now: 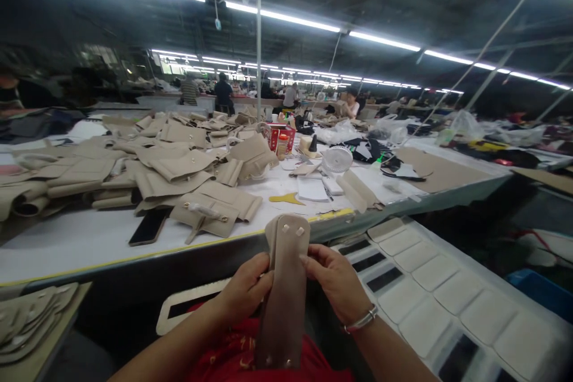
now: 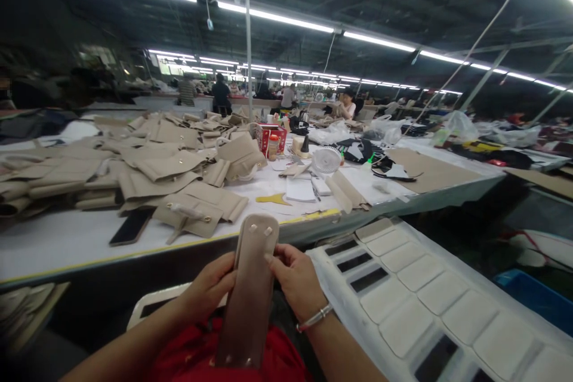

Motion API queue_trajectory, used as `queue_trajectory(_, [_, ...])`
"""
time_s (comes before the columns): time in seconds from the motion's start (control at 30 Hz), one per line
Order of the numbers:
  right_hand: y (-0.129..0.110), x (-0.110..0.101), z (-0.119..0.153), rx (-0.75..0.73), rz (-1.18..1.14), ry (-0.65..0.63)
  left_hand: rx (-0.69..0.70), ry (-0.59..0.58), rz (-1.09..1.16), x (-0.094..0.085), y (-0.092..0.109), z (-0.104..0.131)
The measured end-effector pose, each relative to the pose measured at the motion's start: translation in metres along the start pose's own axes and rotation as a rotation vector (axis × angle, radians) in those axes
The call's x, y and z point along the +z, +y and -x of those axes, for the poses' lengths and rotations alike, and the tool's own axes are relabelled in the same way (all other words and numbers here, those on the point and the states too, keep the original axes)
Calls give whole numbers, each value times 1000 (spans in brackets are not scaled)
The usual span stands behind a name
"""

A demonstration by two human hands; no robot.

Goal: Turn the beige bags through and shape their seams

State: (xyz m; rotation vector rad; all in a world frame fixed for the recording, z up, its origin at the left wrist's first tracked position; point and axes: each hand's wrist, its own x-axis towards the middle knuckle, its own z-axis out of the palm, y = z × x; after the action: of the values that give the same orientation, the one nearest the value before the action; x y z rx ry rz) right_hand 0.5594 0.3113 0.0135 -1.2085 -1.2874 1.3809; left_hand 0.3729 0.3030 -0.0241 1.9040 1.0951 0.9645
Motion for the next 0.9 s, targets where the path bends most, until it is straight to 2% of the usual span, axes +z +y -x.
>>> queue_trajectory(0.2, [0, 12, -11, -42, 133, -11, -123, 136, 114, 5, 0, -1])
queue_trajectory(0.3, [-1, 15, -12, -114, 256, -1, -145, 181, -3, 5, 1, -5])
queue_trajectory(0.4, [3, 14, -14, -167, 290, -4, -158, 156, -142, 3, 3, -8])
queue_trajectory(0.63, [13, 11, -18, 95, -106, -60, -169, 20, -175, 0, 9, -10])
queue_trajectory(0.8, [16, 11, -15, 217, -215, -101, -217, -42, -134, 3, 8, -12])
queue_trajectory(0.9, [18, 12, -13, 233, -282, -141, -257, -58, -67, 5, 5, -12])
